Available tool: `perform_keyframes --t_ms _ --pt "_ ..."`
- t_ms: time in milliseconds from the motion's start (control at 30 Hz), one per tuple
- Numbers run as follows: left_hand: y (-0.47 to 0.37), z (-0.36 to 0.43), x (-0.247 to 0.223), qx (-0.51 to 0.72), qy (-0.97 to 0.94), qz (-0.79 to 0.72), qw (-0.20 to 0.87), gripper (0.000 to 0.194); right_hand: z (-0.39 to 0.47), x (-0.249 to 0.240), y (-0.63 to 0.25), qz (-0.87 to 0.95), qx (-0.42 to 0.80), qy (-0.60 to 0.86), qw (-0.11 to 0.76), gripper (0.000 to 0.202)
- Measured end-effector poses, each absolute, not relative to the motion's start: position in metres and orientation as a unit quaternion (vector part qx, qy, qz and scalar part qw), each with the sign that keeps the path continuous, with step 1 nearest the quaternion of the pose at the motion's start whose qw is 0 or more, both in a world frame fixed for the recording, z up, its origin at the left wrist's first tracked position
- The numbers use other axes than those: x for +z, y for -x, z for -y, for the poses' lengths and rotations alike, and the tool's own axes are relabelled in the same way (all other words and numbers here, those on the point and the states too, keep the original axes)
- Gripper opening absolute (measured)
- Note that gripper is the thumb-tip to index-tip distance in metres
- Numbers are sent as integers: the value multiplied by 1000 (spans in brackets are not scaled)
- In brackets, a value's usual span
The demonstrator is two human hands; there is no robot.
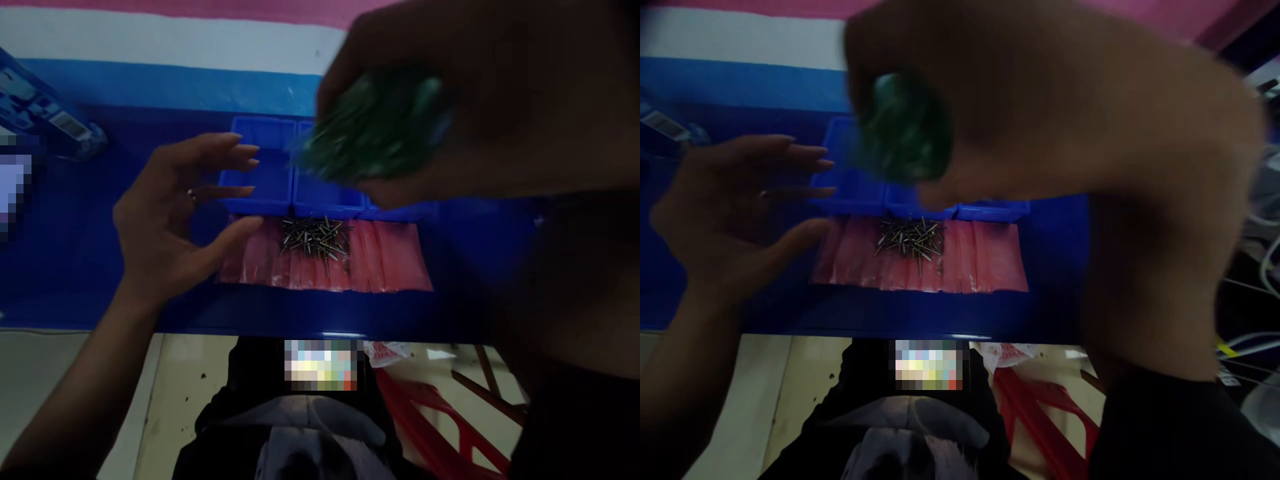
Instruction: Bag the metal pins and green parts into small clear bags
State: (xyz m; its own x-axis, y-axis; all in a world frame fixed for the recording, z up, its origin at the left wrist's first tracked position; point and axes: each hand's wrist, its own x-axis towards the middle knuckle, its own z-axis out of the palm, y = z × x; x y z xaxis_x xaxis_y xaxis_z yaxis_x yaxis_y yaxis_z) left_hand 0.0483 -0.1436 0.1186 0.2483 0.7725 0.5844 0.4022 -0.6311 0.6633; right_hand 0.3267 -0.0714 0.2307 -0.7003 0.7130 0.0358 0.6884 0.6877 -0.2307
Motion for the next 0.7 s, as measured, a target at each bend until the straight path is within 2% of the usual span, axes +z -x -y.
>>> perform_keyframes --t_ms 67,133,200,300,367,567,700 --pt "-41 158 106 462 -771 -400 179 69 82 222 -297 976 68 194 75 53" --pt "-32 170 94 446 -767 -442 128 75 89 206 -270 982 114 137 64 51" --pt "-25 180 84 415 -754 -499 104 70 96 188 -249 966 186 174 36 45" --pt "-19 192 73 392 -731 -550 103 53 103 165 -237 985 92 143 5 46" --pt "-16 197 68 382 -729 -560 101 49 106 156 -239 996 11 92 17 49" --pt "-12 199 63 345 -783 -492 159 56 108 142 -275 992 -40 70 99 35" --pt "-19 199 68 317 -814 -468 132 62 114 134 -308 980 -57 100 160 32"
